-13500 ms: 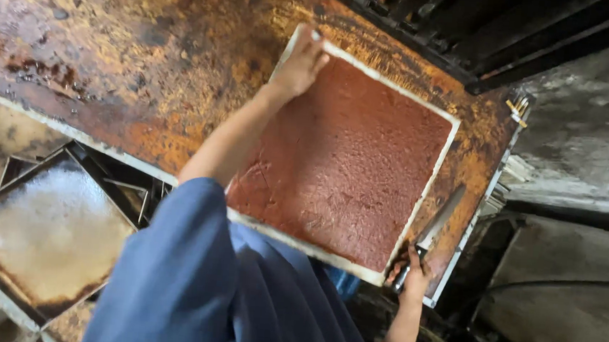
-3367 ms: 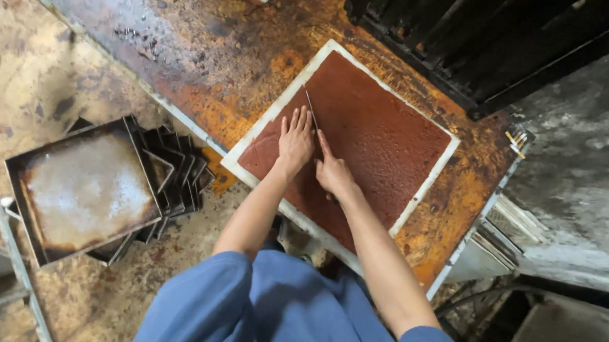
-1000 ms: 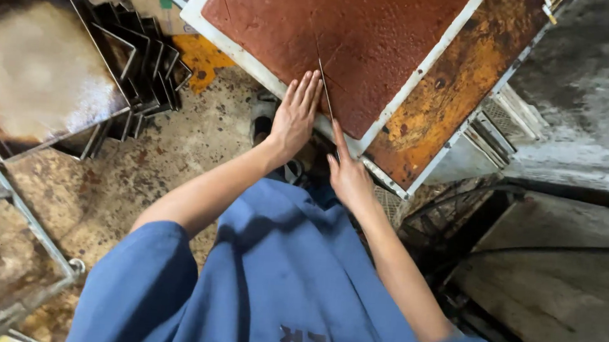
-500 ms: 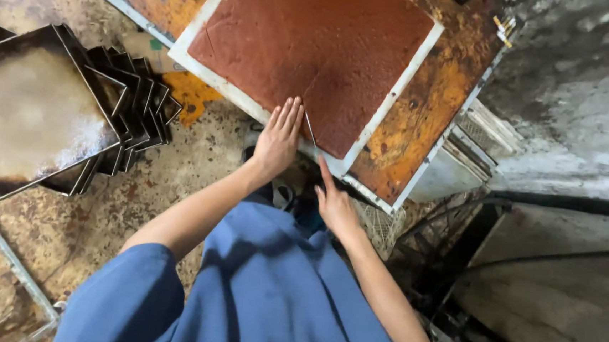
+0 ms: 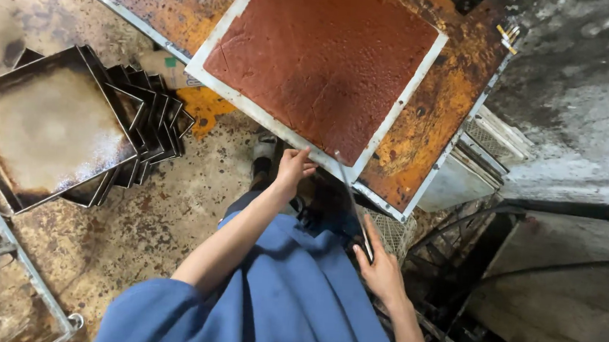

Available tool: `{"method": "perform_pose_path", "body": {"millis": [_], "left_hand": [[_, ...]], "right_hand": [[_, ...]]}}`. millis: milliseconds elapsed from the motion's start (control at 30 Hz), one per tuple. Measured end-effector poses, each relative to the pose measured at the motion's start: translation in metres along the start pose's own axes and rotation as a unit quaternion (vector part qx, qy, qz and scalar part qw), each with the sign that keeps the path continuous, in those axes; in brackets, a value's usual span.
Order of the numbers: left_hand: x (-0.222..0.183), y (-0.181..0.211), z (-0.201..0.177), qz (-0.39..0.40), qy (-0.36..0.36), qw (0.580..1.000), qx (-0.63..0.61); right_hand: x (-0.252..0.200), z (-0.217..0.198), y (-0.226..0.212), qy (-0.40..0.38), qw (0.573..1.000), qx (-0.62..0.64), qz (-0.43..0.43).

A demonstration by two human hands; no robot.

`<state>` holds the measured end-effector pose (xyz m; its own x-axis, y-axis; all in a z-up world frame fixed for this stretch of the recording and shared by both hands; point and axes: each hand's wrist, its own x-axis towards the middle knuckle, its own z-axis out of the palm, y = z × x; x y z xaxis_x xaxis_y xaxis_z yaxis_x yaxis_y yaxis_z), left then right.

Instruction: Cutting a large sheet of cake into uniform squares using a metal guide and a knife

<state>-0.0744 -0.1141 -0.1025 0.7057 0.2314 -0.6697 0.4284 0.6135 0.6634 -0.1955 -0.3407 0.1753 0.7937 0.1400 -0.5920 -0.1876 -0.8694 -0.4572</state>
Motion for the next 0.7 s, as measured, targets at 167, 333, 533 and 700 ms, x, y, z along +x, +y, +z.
{"method": "perform_pose_path", "body": {"millis": [167,333,533,700], "left_hand": [[0.003,0.015,0.013,0.027,0.070,0.997,-0.025],[-0.013,0.068,-0.018,0.102,0.112,0.988,0.036],[-0.035,0.152,-0.053,0.018,0.013,0.887,0.460],[0.019,0.240,-0.024,0.126,0.054,0.690,0.711]], "right_hand": [[0.034,0.011,0.017,0.170,0.981,0.095,0.024],[0.081,0.037,0.051,0.182,0.944,0.275,-0.007],[0.140,0.064,0.032,0.128,0.868,0.473,-0.083],[0.152,0.046,-0.007,0.097,0.886,0.446,-0.082]]}}
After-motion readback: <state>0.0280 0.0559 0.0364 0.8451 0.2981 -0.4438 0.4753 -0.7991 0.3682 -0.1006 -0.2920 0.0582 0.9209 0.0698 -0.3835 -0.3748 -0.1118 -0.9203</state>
